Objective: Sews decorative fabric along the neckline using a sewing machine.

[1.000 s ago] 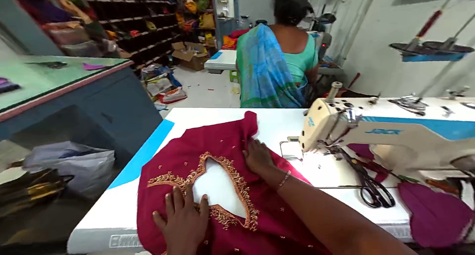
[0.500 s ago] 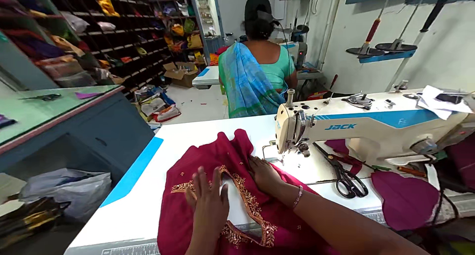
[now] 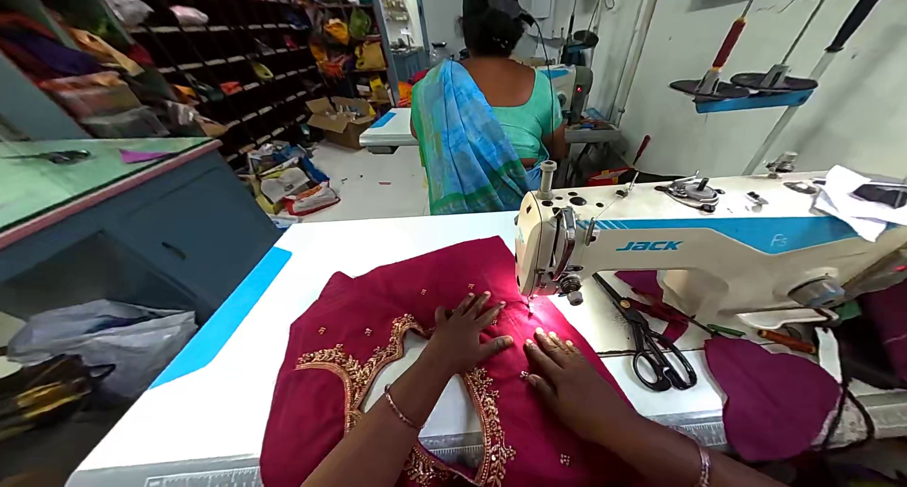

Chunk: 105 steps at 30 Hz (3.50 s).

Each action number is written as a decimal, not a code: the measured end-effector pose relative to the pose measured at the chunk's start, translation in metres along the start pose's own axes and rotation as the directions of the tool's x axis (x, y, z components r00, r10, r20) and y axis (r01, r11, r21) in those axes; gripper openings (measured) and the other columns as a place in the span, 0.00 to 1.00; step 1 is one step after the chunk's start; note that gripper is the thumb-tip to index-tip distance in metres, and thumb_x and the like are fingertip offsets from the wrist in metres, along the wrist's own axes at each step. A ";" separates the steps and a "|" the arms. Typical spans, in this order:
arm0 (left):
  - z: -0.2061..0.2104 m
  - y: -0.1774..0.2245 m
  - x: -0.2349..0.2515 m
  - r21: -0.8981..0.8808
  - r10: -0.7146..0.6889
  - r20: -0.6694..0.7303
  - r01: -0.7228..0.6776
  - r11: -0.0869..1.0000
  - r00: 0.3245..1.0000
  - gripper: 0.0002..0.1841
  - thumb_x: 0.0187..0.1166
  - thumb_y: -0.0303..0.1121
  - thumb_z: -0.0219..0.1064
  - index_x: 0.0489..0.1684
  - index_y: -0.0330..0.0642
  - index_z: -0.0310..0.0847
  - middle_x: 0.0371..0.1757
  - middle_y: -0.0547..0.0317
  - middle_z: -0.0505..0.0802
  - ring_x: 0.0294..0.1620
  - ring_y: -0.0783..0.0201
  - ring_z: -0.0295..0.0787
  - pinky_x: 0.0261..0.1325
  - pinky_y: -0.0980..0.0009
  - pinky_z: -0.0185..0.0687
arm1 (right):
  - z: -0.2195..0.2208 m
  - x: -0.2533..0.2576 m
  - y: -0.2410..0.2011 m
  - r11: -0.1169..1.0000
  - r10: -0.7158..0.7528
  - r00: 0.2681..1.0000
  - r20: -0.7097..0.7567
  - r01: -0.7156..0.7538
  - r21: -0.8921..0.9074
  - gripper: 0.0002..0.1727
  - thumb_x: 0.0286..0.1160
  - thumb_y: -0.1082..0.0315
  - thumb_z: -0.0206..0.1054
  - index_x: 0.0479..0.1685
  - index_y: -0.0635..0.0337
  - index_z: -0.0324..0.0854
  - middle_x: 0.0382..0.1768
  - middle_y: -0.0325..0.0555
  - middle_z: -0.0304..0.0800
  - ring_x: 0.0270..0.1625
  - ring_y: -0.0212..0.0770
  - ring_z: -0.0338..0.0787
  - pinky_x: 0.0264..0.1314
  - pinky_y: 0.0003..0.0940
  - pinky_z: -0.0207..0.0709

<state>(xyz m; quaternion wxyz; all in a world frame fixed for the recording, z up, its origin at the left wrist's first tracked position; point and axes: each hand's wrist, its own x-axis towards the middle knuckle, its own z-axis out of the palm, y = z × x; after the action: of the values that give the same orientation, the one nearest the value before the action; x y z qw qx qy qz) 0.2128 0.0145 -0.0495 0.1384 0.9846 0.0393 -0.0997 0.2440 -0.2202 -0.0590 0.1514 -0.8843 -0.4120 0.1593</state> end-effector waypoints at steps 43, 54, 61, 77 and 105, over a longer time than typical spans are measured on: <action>-0.010 0.042 0.048 -0.063 -0.055 0.104 0.061 0.996 0.993 0.55 0.72 0.74 0.61 0.95 0.46 0.50 0.98 0.59 0.48 0.98 0.51 0.27 0.87 0.30 0.13 | -0.087 0.072 0.089 0.889 0.456 0.854 -0.249 -0.452 0.078 0.38 0.74 0.45 0.75 0.64 0.77 0.81 0.66 0.76 0.81 0.76 0.72 0.76 0.77 0.71 0.64; -0.036 0.036 0.013 -0.030 -0.090 0.056 0.092 0.995 0.994 0.49 0.81 0.69 0.54 0.95 0.41 0.49 0.96 0.49 0.54 0.98 0.50 0.37 0.91 0.35 0.16 | -0.104 0.065 0.103 0.902 0.431 0.895 -0.119 -0.427 0.059 0.28 0.90 0.59 0.60 0.76 0.75 0.72 0.74 0.75 0.75 0.81 0.70 0.72 0.82 0.67 0.61; -0.021 0.001 -0.062 -0.059 -0.237 -0.002 0.236 0.970 0.972 0.33 0.90 0.53 0.54 0.88 0.41 0.66 0.92 0.49 0.66 0.94 0.52 0.54 0.93 0.47 0.41 | -0.113 0.038 0.118 0.851 0.519 0.839 -0.166 -0.525 0.003 0.26 0.87 0.63 0.63 0.72 0.78 0.74 0.69 0.80 0.77 0.76 0.77 0.75 0.75 0.74 0.63; 0.012 0.035 -0.041 -0.042 -0.138 0.069 0.141 0.989 0.988 0.52 0.76 0.76 0.49 0.98 0.55 0.41 0.98 0.72 0.48 0.97 0.58 0.36 0.89 0.39 0.36 | -0.083 0.032 0.044 0.986 -0.017 0.984 -0.179 -0.012 -0.163 0.14 0.82 0.71 0.65 0.61 0.69 0.84 0.57 0.64 0.88 0.63 0.61 0.87 0.69 0.59 0.78; 0.022 0.008 0.015 -0.064 0.301 -0.121 -0.310 0.949 0.946 0.37 0.76 0.71 0.54 0.73 0.57 0.83 0.87 0.62 0.75 0.95 0.61 0.51 0.93 0.38 0.30 | -0.088 0.062 0.045 0.967 0.107 0.992 0.072 -0.120 0.226 0.12 0.74 0.69 0.76 0.46 0.70 0.85 0.43 0.56 0.87 0.51 0.49 0.86 0.58 0.46 0.77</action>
<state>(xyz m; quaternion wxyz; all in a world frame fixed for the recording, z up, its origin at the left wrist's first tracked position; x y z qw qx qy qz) 0.2242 0.0019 -0.0710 0.1901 0.9762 -0.1022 -0.0213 0.3484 -0.2114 -0.0071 0.2312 -0.8778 -0.3438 0.2405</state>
